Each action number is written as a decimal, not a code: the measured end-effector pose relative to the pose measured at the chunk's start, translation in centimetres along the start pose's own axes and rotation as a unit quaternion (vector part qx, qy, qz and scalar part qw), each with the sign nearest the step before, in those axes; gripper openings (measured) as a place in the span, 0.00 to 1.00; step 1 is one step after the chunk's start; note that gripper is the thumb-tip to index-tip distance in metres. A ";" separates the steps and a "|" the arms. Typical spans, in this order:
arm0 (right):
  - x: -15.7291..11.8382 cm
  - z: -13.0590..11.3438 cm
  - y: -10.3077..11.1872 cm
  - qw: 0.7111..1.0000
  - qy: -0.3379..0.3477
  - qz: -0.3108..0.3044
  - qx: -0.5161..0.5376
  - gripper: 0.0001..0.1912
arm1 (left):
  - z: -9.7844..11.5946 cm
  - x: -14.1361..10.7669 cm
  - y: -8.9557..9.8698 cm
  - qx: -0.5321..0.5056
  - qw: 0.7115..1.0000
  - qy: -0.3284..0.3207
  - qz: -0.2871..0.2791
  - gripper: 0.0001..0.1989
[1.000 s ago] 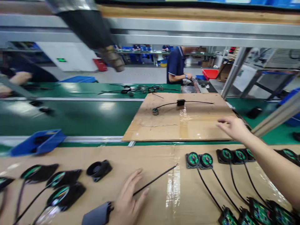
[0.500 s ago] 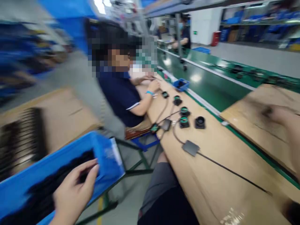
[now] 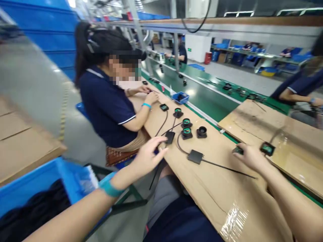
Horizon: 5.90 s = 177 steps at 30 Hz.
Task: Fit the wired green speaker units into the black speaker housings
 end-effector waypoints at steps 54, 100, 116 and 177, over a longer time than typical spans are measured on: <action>-7.0 -5.5 -5.6 0.924 -0.159 0.219 0.271 0.20 | 13.0 5.0 -28.0 -0.256 0.960 -0.090 -0.065 0.25; -7.1 4.4 -4.3 0.938 -0.298 0.172 0.045 0.25 | 18.7 9.0 -26.2 0.061 0.949 -0.013 -0.309 0.23; -7.0 -10.9 -5.4 0.988 -0.039 -0.021 0.147 0.23 | 8.1 16.4 -18.2 0.127 0.981 -0.045 -0.140 0.17; 7.8 -17.4 -6.1 0.992 0.018 -0.107 0.062 0.33 | -11.5 -2.3 -7.7 0.012 0.997 0.007 0.080 0.17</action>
Point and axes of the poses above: each hand's wrist, its own x-axis towards the middle knuckle, its own y-axis out of the back of the hand, z = x × y, the point moved 3 cm from there along x, towards the middle knuckle
